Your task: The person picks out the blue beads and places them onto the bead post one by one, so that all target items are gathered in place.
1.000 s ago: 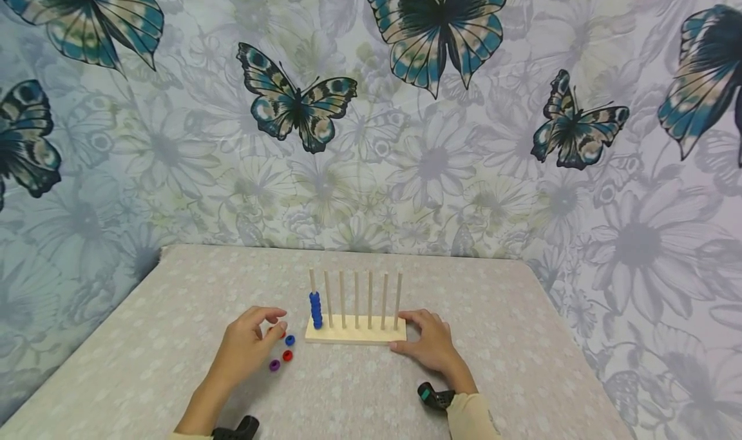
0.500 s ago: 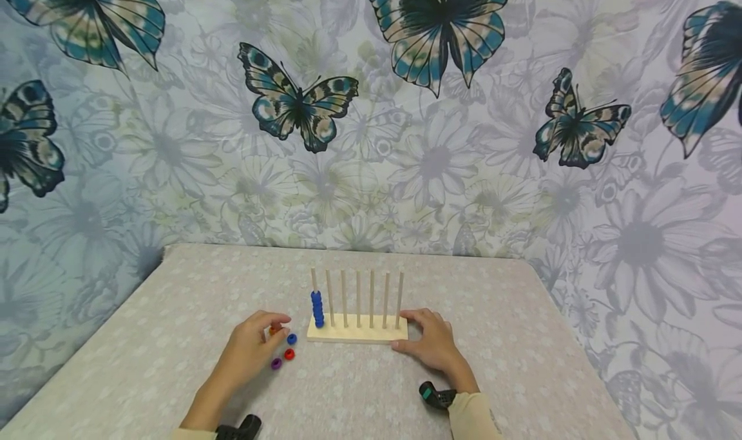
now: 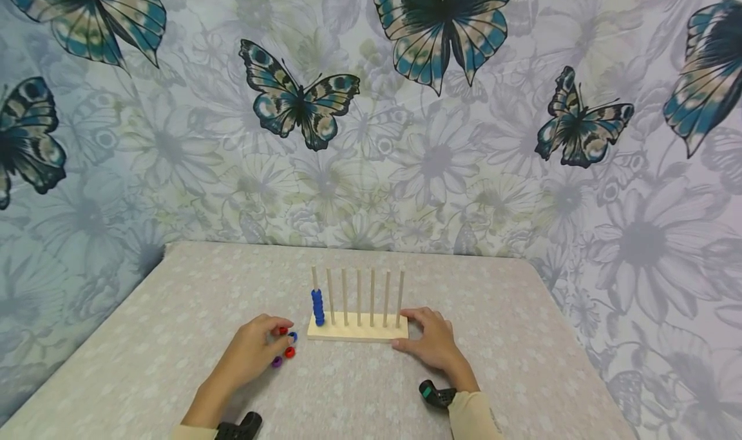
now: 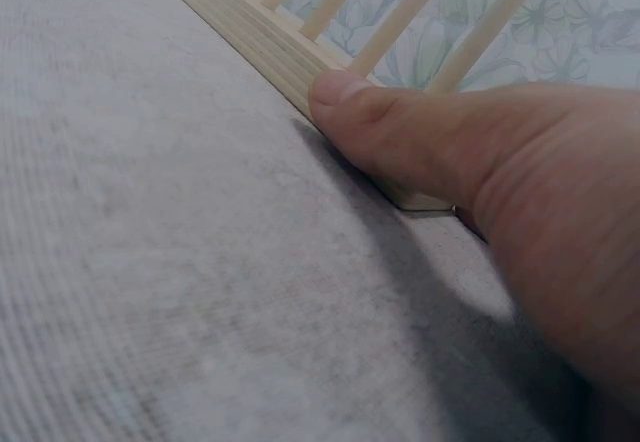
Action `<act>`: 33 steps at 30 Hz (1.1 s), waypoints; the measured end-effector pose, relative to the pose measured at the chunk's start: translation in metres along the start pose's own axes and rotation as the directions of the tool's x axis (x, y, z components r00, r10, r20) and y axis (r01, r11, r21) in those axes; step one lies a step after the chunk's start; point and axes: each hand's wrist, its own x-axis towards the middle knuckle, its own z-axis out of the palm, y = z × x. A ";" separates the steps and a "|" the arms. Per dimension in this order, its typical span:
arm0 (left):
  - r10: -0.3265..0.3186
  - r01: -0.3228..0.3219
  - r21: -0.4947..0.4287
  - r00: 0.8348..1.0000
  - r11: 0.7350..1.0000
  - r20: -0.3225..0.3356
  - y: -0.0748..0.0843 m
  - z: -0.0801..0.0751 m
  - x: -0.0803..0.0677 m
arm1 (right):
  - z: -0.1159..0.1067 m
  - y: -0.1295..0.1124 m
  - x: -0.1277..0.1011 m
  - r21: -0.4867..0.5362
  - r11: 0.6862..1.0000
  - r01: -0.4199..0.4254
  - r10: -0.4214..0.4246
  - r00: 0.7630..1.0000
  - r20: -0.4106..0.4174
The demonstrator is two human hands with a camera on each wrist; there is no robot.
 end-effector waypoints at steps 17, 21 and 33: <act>-0.022 0.022 0.021 0.999 1.000 0.027 0.001 0.002 0.001 | 0.001 0.003 0.001 0.007 1.000 0.001 -0.001 1.000 0.000; -0.021 0.021 0.027 0.999 0.999 0.024 0.000 0.003 0.002 | 0.002 0.003 0.001 -0.001 1.000 0.001 -0.001 1.000 -0.002; -0.026 0.026 0.045 0.999 0.999 0.018 0.001 0.005 0.003 | 0.002 0.003 0.002 -0.005 1.000 -0.007 0.007 1.000 -0.003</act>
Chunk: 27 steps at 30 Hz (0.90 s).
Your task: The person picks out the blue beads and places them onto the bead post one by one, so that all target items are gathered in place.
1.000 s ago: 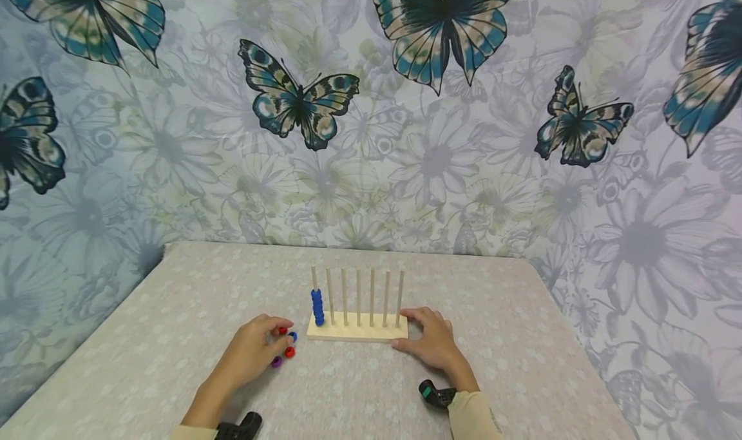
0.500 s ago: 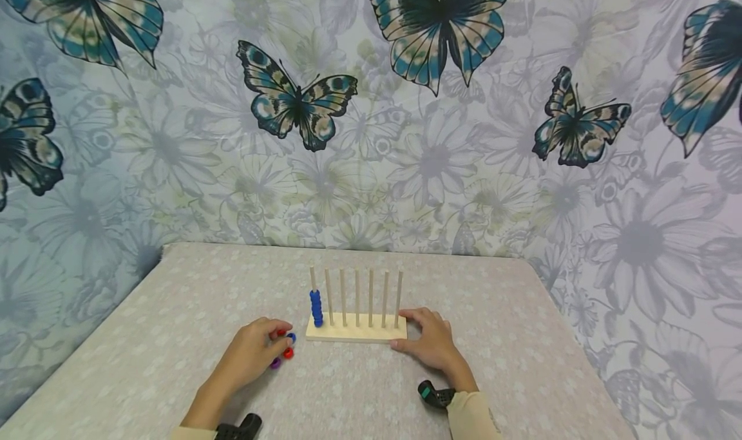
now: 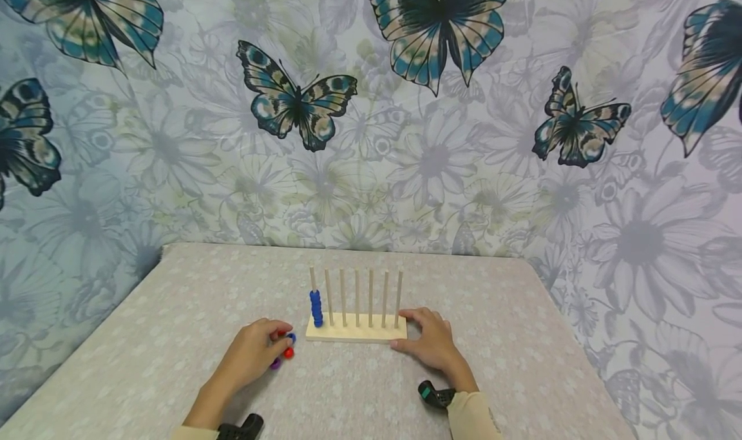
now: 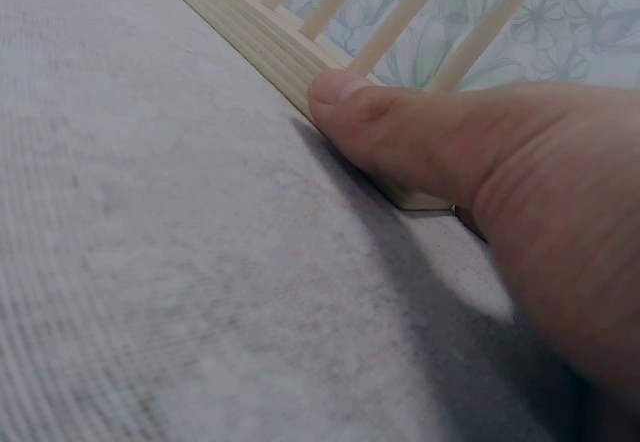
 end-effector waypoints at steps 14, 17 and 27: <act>0.010 -0.010 0.025 1.000 1.000 0.003 -0.001 0.002 -0.001 | -0.001 0.000 -0.001 0.007 1.000 0.004 -0.004 1.000 0.002; 0.011 -0.012 0.031 1.000 0.999 0.008 -0.001 0.002 -0.001 | -0.001 -0.001 -0.001 0.013 1.000 0.001 -0.001 1.000 0.006; 0.011 -0.011 0.027 1.000 1.000 0.017 0.000 0.003 -0.002 | -0.001 -0.001 -0.002 0.008 1.000 -0.007 0.007 1.000 0.004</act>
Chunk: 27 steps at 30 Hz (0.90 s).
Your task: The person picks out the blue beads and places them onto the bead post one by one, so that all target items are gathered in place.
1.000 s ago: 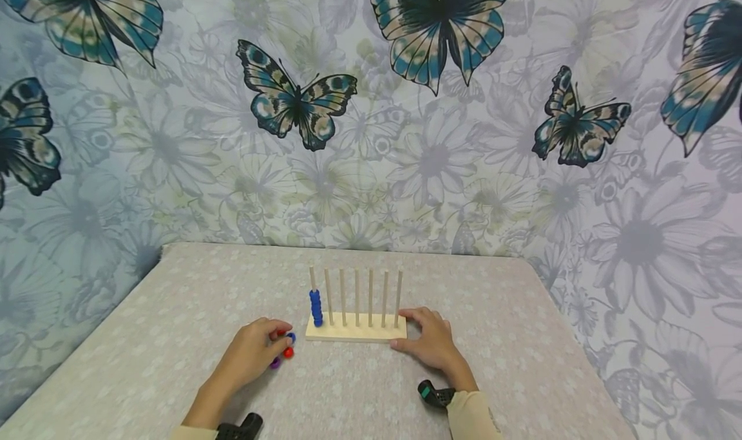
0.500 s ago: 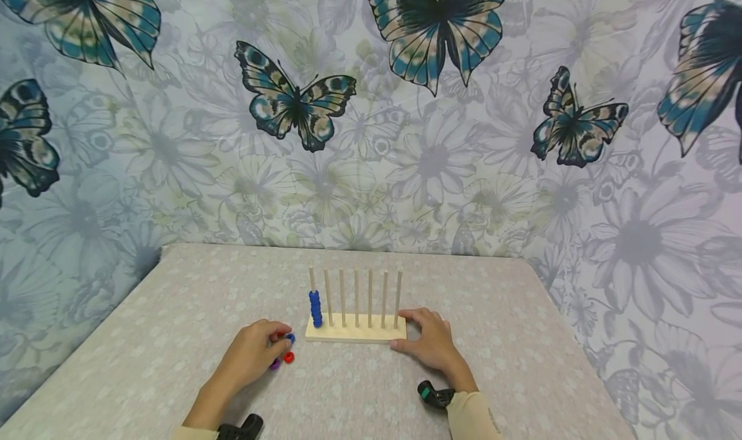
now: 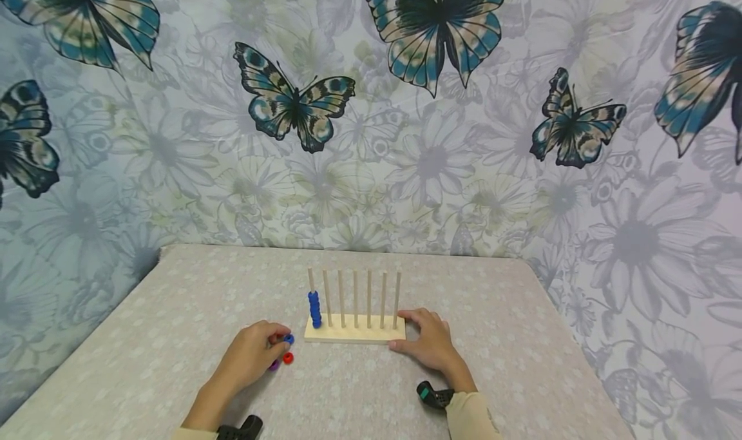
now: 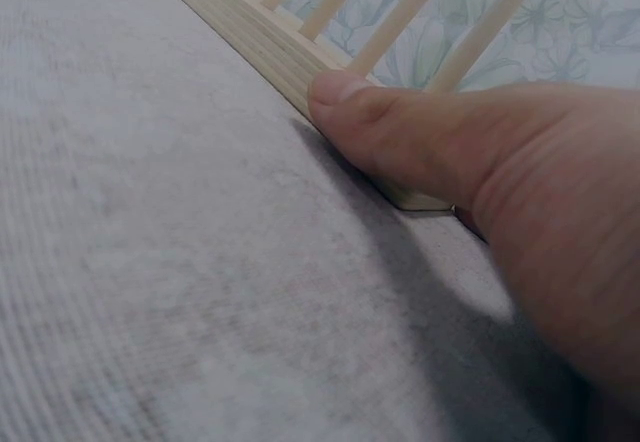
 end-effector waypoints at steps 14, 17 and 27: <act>0.004 -0.003 0.010 1.000 1.000 -0.020 0.003 -0.001 -0.001 | -0.002 -0.002 -0.001 0.021 1.000 0.008 -0.008 1.000 0.000; 0.007 -0.007 0.015 1.000 1.000 -0.020 0.003 -0.001 -0.001 | -0.002 -0.002 -0.001 0.021 1.000 0.009 -0.009 1.000 0.000; 0.007 -0.005 0.054 1.000 0.999 -0.023 0.003 0.001 -0.001 | -0.001 0.000 -0.001 0.010 1.000 0.008 -0.008 1.000 -0.001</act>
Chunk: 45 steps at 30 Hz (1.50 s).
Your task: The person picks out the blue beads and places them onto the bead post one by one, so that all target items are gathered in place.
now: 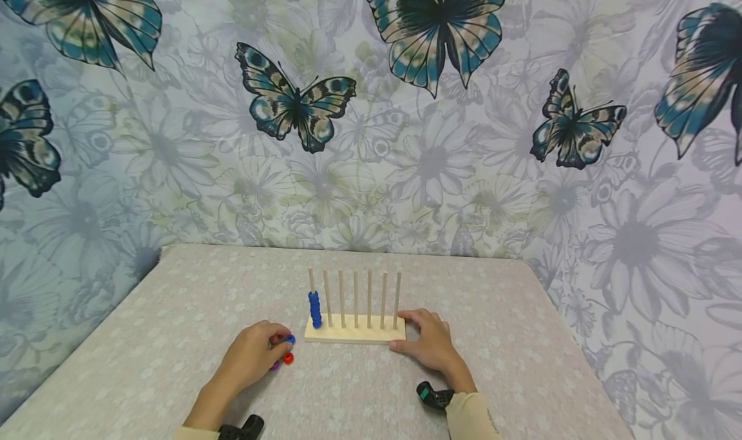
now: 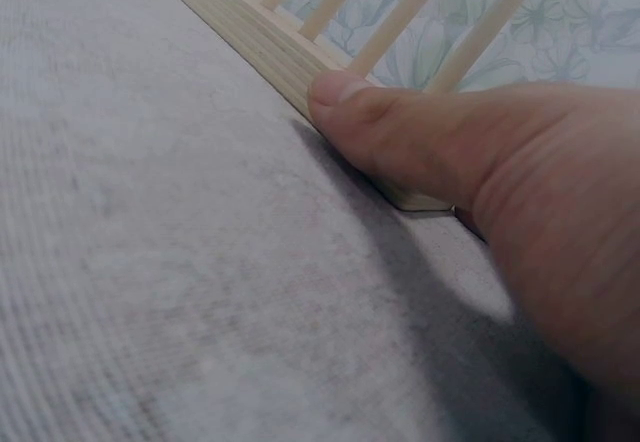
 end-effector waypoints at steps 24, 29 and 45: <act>0.035 -0.042 -0.020 0.966 0.999 -0.257 0.004 -0.005 -0.002 | 0.000 0.002 -0.001 -0.003 1.000 0.007 -0.007 1.000 -0.006; 0.101 -0.109 -0.001 0.927 0.994 -0.361 0.006 -0.007 0.000 | 0.000 0.003 -0.001 -0.002 1.000 0.007 -0.007 1.000 -0.007; 0.164 -0.194 -0.001 0.831 0.981 -0.531 0.020 -0.019 0.008 | 0.000 0.002 0.000 0.005 1.000 0.004 -0.004 1.000 0.000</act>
